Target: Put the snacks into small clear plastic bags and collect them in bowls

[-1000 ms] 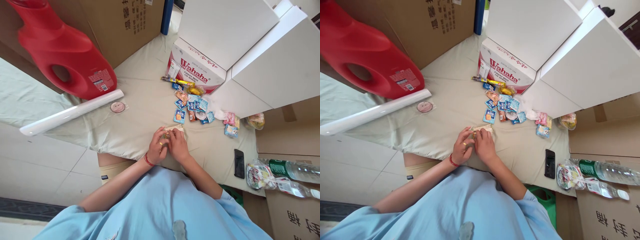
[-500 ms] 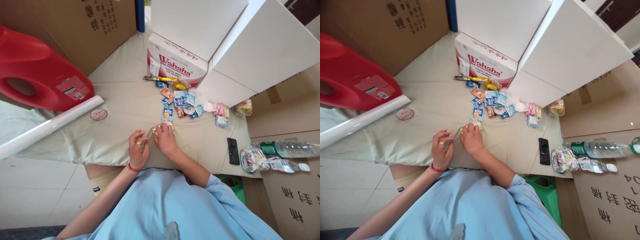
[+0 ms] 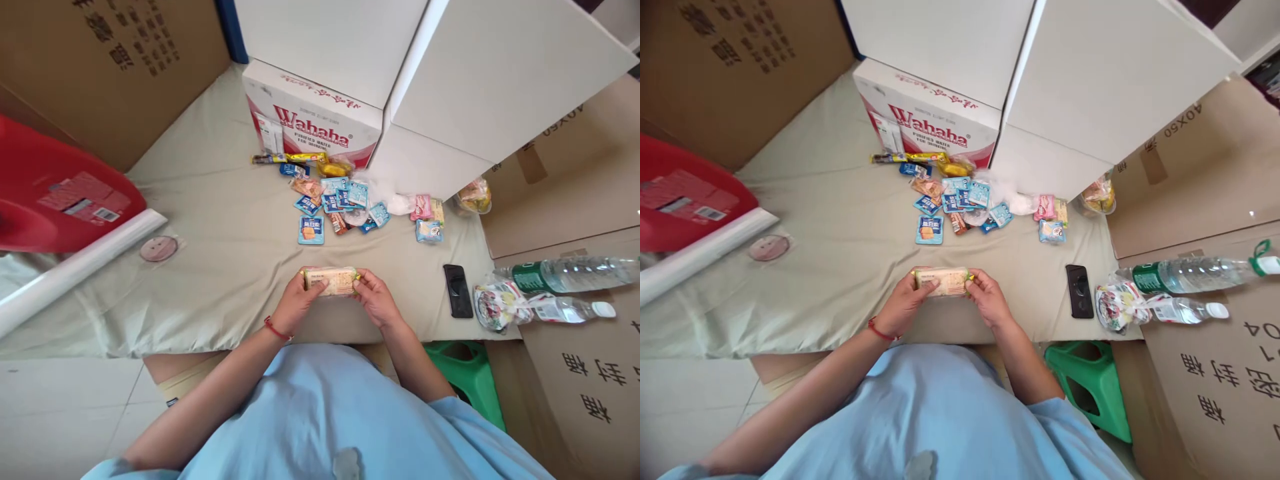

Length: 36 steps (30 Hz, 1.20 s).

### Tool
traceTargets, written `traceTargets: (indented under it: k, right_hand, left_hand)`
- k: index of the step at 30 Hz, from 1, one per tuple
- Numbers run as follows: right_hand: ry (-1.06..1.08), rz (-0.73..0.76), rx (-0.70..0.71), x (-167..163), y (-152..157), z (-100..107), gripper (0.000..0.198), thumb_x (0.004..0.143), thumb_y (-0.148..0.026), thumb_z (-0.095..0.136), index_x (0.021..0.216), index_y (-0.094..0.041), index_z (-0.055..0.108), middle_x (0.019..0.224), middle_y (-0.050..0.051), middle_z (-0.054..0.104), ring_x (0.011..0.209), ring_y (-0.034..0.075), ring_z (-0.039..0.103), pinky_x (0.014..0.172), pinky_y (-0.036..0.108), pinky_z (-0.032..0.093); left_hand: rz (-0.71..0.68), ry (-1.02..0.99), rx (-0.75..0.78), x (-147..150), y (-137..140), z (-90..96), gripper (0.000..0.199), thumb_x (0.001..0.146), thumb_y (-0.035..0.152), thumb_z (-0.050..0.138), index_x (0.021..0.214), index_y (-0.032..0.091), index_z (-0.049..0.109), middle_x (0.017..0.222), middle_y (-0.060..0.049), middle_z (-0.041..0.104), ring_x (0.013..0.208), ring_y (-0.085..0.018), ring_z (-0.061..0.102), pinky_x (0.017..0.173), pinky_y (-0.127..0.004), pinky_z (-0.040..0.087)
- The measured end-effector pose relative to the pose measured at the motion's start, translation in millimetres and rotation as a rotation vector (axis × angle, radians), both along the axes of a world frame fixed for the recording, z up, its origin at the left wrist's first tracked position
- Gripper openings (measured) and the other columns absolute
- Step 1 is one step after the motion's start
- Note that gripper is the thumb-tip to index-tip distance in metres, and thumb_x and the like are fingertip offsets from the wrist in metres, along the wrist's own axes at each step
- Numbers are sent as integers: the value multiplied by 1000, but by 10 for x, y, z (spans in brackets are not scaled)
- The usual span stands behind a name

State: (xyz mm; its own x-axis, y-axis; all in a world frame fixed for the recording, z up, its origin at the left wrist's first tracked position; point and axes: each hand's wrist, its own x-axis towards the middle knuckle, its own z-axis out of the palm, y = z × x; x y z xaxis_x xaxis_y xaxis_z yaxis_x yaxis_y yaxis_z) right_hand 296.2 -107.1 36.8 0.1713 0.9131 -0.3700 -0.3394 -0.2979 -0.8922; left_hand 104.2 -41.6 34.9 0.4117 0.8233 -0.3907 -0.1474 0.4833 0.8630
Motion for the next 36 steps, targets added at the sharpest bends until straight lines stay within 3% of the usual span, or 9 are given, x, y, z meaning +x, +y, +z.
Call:
traceTargets:
  k: [4, 8, 12, 16, 20, 24, 28, 32, 36]
  right_hand:
    - [-256, -186, 21, 891, 173, 35, 45, 72, -42, 80, 114, -26, 72, 98, 1, 73, 85, 18, 65, 75, 28, 52]
    - [-614, -356, -102, 1954, 689, 168, 46, 81, -36, 60, 124, -21, 69, 97, 4, 72, 73, 15, 62, 63, 25, 47]
    - [-990, -241, -291, 2419, 1222, 181, 48, 86, -29, 54, 129, -13, 68, 94, 9, 72, 68, 16, 61, 62, 27, 49]
    - [-1106, -120, -345, 2439, 1506, 113, 37, 82, -18, 60, 116, -12, 75, 92, 13, 73, 75, 21, 65, 70, 31, 51]
    - [-1258, -28, -364, 2382, 1544, 122, 31, 81, -13, 61, 106, -16, 78, 104, 15, 74, 96, 27, 67, 84, 34, 50]
    - [-1450, -21, -394, 2249, 1459, 159, 34, 87, -18, 58, 116, -15, 75, 131, 23, 64, 111, 34, 63, 94, 42, 46]
    - [-1726, 1, -402, 2115, 1450, 256, 39, 96, -19, 44, 126, -17, 70, 136, 22, 59, 103, 31, 64, 87, 39, 46]
    - [-1815, -56, -142, 1876, 1615, 446, 39, 99, -19, 38, 123, -17, 69, 127, 17, 63, 106, 29, 63, 88, 37, 46]
    - [-1726, 370, 244, 1364, 1815, 500, 33, 100, -25, 47, 124, -19, 69, 126, 12, 65, 111, 25, 62, 92, 32, 46]
  left_hand:
    - [-26, 124, 32, -5, -40, -50, 59, 69, 55, 85, 108, 19, 59, 110, -7, 69, 104, -24, 68, 89, -37, 54]
    - [23, 238, 81, -225, -82, -131, 56, 73, 58, 79, 106, 19, 59, 106, -6, 69, 96, -22, 69, 87, -39, 55]
    - [78, 317, 101, -414, -144, -226, 56, 73, 60, 76, 106, 19, 58, 102, -6, 70, 92, -23, 69, 83, -40, 58]
    - [101, 365, 153, -461, -229, -300, 52, 78, 58, 70, 110, 19, 55, 103, -8, 70, 94, -24, 71, 83, -43, 60]
    - [71, 453, 283, -451, -292, -376, 45, 84, 54, 63, 112, 20, 55, 103, -8, 69, 94, -25, 71, 82, -44, 62]
    - [9, 563, 432, -452, -326, -434, 36, 89, 48, 57, 112, 20, 59, 104, -9, 70, 92, -25, 72, 84, -45, 62]
    - [-5, 582, 496, -470, -346, -463, 32, 92, 45, 55, 112, 20, 60, 103, -8, 70, 88, -23, 72, 84, -44, 63]
    - [-2, 520, 489, -486, -346, -483, 32, 93, 45, 54, 112, 21, 60, 102, -8, 70, 91, -24, 72, 81, -43, 64]
    - [9, 502, 467, -478, -336, -494, 32, 92, 45, 54, 111, 20, 61, 101, -8, 70, 89, -24, 72, 81, -44, 64]
